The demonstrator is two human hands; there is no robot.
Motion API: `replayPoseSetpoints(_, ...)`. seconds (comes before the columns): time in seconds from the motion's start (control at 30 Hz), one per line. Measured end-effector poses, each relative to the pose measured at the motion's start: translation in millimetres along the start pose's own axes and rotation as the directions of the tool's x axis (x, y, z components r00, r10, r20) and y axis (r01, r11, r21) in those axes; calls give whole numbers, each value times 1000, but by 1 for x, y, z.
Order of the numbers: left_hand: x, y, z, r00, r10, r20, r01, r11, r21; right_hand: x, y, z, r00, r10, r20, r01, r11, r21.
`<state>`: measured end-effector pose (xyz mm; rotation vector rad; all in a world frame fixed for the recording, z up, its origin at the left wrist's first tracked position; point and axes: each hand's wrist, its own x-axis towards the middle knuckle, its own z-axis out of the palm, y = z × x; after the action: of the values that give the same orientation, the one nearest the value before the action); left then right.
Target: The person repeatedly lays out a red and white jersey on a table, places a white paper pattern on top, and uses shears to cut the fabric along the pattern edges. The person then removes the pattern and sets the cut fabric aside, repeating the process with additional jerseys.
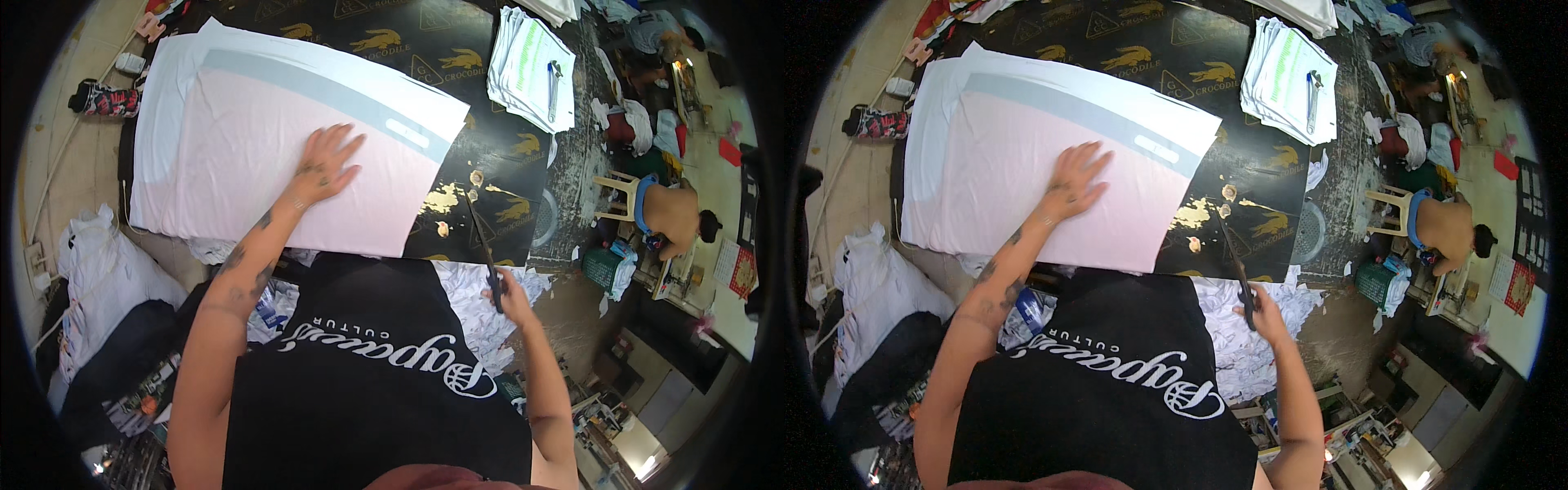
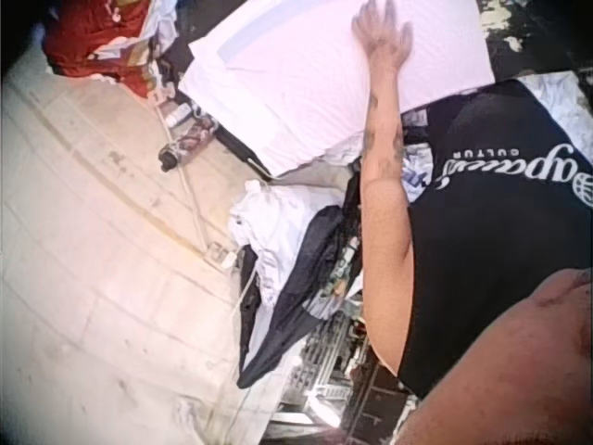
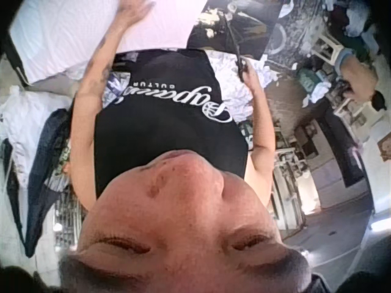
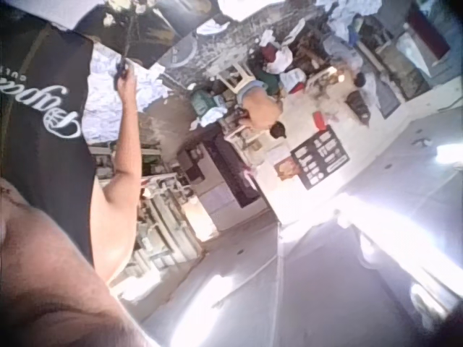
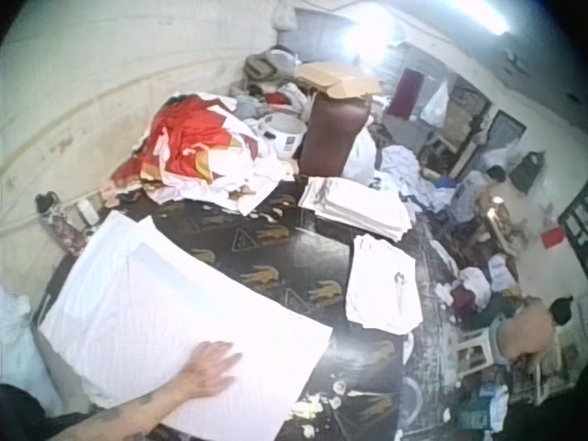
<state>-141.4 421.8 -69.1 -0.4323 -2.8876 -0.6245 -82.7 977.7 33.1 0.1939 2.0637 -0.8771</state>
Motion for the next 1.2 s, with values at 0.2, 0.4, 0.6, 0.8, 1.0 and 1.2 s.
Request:
replayPoseSetpoints(0.2,56,64,15,999,-35,-11,34,996,-81,77,-73,-117,952,-40,302,100,978,-184)
replayPoseSetpoints(0.4,51,95,35,990,33,136,-38,999,34,190,-150,-159,836,-115,537,255,947,-194)
replayPoseSetpoints(0.6,44,86,44,990,36,135,-37,999,-1,237,-191,-150,846,-147,512,336,894,-298)
replayPoseSetpoints(0.8,46,86,43,991,13,132,-11,1000,-19,225,-209,-137,910,-34,414,252,838,-484)
replayPoseSetpoints(1.0,46,82,43,990,17,141,-14,1000,-22,224,-232,-108,906,-55,419,235,889,-392)
replayPoseSetpoints(1.2,48,85,42,994,14,111,-13,1000,-14,229,-251,-84,858,-258,443,406,870,-279)
